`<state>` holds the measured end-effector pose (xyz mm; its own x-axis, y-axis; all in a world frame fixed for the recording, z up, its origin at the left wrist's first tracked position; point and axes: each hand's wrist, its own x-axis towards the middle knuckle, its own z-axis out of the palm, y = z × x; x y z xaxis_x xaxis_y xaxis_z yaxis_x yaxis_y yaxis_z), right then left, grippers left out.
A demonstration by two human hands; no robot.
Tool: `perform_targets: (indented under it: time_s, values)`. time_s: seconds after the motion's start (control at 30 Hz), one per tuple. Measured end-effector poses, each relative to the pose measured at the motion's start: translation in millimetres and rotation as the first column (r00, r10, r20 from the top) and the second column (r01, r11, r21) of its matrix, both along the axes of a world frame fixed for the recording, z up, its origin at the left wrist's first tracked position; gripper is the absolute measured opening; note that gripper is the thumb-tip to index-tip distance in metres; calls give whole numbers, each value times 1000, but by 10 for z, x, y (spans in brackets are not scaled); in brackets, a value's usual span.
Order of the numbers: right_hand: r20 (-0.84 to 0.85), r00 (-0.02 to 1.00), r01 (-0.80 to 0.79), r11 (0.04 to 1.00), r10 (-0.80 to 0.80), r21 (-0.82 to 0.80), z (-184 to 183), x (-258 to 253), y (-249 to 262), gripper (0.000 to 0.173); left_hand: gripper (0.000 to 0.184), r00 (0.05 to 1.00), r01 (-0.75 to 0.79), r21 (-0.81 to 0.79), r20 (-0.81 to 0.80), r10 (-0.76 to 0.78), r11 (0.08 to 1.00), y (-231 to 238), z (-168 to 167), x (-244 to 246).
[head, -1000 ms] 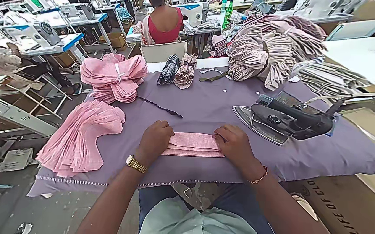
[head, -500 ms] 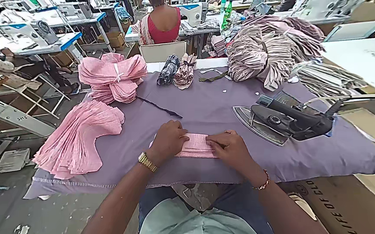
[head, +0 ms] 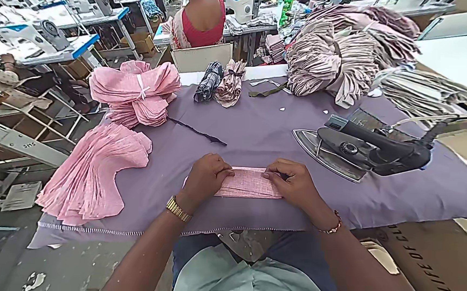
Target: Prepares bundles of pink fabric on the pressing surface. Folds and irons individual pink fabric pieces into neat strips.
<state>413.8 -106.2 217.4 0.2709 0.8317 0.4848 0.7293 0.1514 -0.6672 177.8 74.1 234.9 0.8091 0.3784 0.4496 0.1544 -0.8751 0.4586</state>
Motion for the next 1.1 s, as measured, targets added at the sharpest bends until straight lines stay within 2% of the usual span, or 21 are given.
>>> perform_targets:
  time_s: [0.53,0.67,0.77,0.87,0.97,1.1]
  values:
    - [94,993,80,989,-68,-126,17,-46,-13,37,36,996,22,54,-82,-18,998,-29,-50,78]
    - [186,975,161,968,-125,-193,50,-92,23,39,43,972,-59,109,-220,82,992,-16,11,107]
    - [260,948,244,944,-184,-220,64,-115,59,38,49,915,-154,158,-350,201,975,-9,120,136]
    - [292,926,314,916,-239,-248,84,-141,47,36,53,863,-222,215,-410,294,951,12,160,129]
    - [321,897,383,898,-305,-217,68,-169,22,33,53,813,-278,219,-464,351,935,63,212,73]
    - [371,842,423,906,-391,-5,22,-170,-32,26,50,799,-294,177,-494,344,939,59,242,55]
